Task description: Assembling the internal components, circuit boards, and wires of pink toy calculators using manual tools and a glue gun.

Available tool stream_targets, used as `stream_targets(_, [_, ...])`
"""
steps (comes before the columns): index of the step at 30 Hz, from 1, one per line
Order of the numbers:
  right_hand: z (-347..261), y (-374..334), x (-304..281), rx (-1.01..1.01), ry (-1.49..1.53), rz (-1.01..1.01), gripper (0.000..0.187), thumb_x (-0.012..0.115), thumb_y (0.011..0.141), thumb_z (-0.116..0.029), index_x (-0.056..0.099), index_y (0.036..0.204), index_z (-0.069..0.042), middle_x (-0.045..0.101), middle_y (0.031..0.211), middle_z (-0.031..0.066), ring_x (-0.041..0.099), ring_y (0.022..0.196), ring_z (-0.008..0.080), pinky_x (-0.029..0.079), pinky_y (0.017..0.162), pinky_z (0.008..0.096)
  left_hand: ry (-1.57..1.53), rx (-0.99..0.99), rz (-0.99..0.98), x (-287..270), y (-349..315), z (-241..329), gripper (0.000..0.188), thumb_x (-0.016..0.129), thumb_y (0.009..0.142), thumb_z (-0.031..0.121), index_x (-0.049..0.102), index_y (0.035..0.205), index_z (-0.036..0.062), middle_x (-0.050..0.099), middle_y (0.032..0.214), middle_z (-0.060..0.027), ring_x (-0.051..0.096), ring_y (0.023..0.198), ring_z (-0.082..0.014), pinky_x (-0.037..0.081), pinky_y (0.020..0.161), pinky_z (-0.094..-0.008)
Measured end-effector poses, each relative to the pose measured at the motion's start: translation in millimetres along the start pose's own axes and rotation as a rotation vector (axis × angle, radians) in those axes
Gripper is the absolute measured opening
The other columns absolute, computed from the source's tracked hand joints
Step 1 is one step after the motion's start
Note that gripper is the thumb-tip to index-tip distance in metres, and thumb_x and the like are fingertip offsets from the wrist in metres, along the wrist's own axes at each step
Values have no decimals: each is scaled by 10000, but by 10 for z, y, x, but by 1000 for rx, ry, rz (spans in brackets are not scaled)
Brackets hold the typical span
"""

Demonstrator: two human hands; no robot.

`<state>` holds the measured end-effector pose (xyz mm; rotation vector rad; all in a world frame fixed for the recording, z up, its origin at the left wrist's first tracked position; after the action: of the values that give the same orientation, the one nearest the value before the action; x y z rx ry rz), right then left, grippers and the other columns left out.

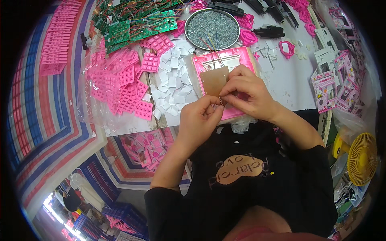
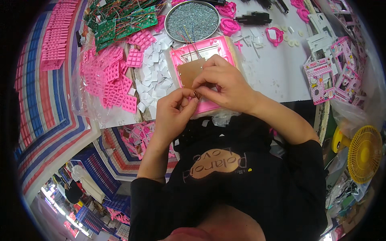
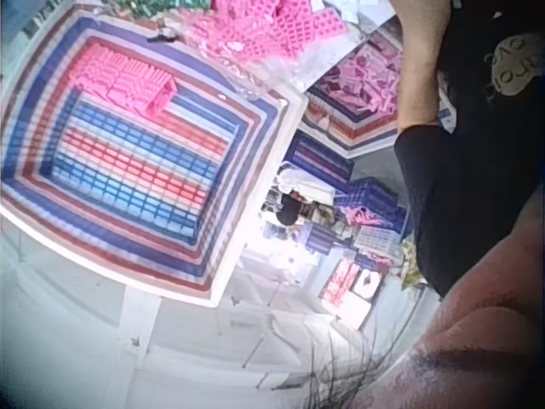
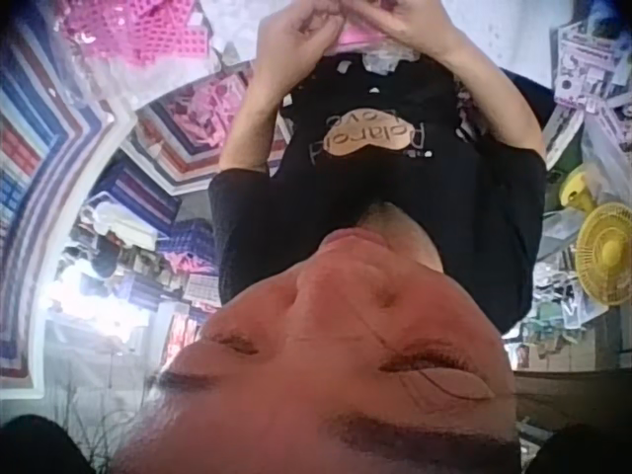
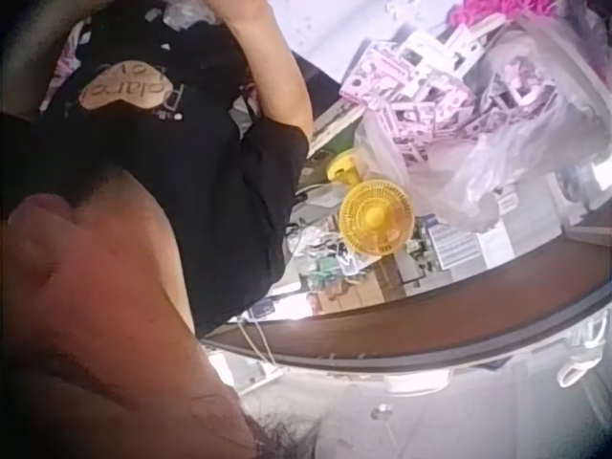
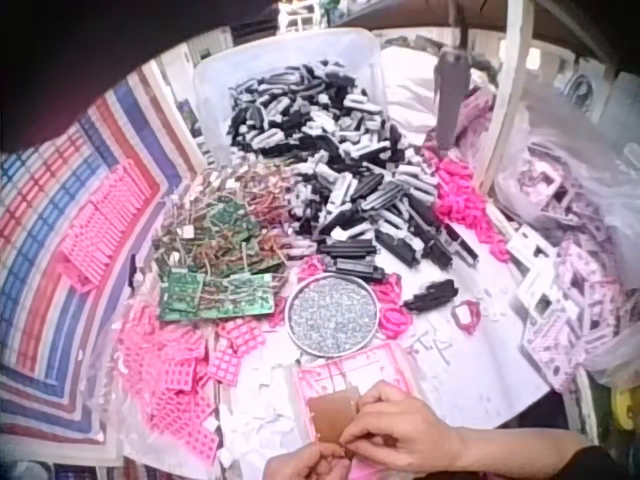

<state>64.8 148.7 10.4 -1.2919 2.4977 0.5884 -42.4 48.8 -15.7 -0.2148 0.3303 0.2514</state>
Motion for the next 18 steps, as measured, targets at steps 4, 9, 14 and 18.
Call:
stream_targets(4, [-9,-4,-8,7,14,8,163,776,832,-79,747,990,-104,576,993,86,596,877,183,504,626,267,-16,-6,-7,7,8,-14,109,749,875,89,706,946,19,513,556,-37,467,484,-107,385,495,-292])
stream_targets(9, [-39,2,-12,-1,-2,1,168,782,830,-83,745,992,-106,577,989,89,600,907,193,511,642,272,-66,-36,-35,16,-16,-41,113,747,892,75,711,973,6,508,585,9,442,527,-67,365,513,-258])
stream_targets(14, [-42,0,-12,-4,11,7,168,786,825,-85,743,986,-109,583,972,91,597,910,197,512,637,270,-80,-58,-80,39,-22,-39,107,736,918,34,704,1005,-19,512,645,80,416,597,-1,331,541,-201])
stream_targets(18, [-58,-1,-10,-50,-30,20,169,790,816,-81,744,975,-116,585,948,85,592,898,194,506,615,276,-126,-79,-59,74,-31,-109,101,732,922,37,690,997,-16,511,637,80,413,595,-3,329,538,-204])
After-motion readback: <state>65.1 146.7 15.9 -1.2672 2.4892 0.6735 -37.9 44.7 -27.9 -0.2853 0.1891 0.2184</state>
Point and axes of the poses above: each hand's wrist, its own y-axis towards the middle knuckle, its own x-axis out of the palm, z = x × y, the point moved 10 cm from there along y, towards the middle knuckle
